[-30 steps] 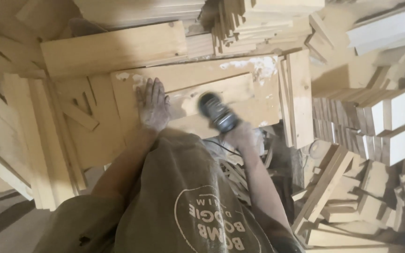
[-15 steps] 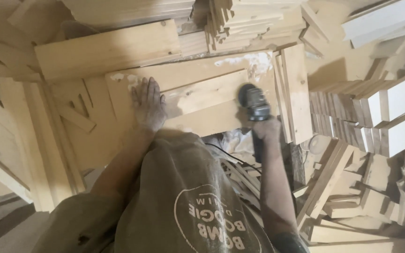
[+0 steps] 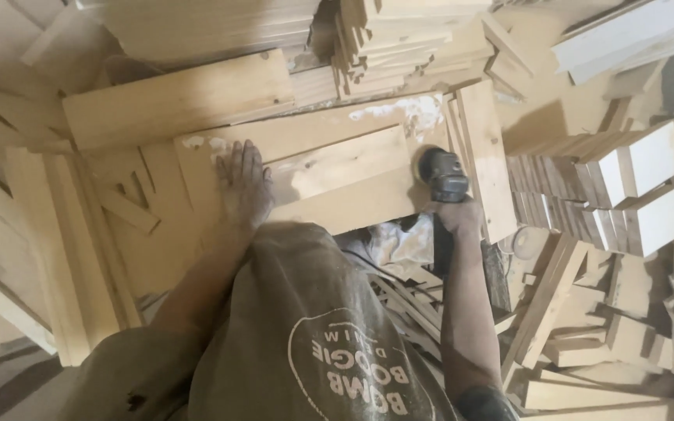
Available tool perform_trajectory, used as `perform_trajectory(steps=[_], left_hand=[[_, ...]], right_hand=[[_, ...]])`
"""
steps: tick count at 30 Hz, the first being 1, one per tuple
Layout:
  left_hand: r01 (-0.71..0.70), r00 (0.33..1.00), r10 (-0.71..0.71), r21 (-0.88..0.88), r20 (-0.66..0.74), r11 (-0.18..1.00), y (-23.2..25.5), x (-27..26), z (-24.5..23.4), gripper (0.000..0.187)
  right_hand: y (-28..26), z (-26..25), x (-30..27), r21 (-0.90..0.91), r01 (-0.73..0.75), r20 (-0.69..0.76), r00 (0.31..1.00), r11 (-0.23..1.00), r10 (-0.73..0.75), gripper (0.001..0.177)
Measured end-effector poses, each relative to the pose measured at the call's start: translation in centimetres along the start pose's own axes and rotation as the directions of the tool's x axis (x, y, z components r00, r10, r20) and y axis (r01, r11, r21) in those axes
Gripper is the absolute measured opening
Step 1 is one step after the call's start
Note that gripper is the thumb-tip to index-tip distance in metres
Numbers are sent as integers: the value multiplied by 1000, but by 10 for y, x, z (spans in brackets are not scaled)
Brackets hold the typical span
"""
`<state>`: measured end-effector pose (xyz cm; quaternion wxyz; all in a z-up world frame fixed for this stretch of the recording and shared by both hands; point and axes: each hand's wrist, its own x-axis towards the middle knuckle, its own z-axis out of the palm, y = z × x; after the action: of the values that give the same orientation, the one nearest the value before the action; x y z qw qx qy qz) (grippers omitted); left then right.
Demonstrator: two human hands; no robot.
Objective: Sanding the surface of wooden planks using an angle grinder with a sanding disc attachment.
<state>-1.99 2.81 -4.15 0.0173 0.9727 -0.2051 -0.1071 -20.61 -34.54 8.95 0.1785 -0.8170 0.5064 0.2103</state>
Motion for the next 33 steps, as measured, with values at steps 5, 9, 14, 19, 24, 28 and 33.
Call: perform_trajectory(steps=[5, 9, 14, 19, 24, 28, 33], left_hand=[[-85, 987, 90, 45, -135, 995, 15, 0, -23, 64], [-240, 969, 241, 25, -61, 970, 82, 25, -28, 79], [-318, 933, 321, -47, 164, 947, 146, 62, -45, 122], [-386, 885, 435, -260, 167, 885, 162, 90, 11, 67], [27, 998, 37, -883, 50, 469, 135, 20, -142, 52], [74, 993, -102, -985, 59, 156, 107, -11, -135, 58], [723, 641, 106, -552, 760, -415, 77, -48, -21, 79]], right_hand=[[79, 24, -16, 296, 42, -87, 996, 954, -17, 48], [133, 74, -40, 564, 93, -148, 989, 820, -10, 40], [215, 179, -41, 970, -130, 107, 987, 206, 121, 58], [196, 162, -106, 1000, -29, 28, 993, 10, 117, 56], [182, 154, -136, 960, 105, -81, 992, -260, 100, 61], [177, 154, -140, 954, 52, -28, 996, -295, 83, 56], [148, 135, -139, 977, 50, -35, 997, -207, 75, 49]])
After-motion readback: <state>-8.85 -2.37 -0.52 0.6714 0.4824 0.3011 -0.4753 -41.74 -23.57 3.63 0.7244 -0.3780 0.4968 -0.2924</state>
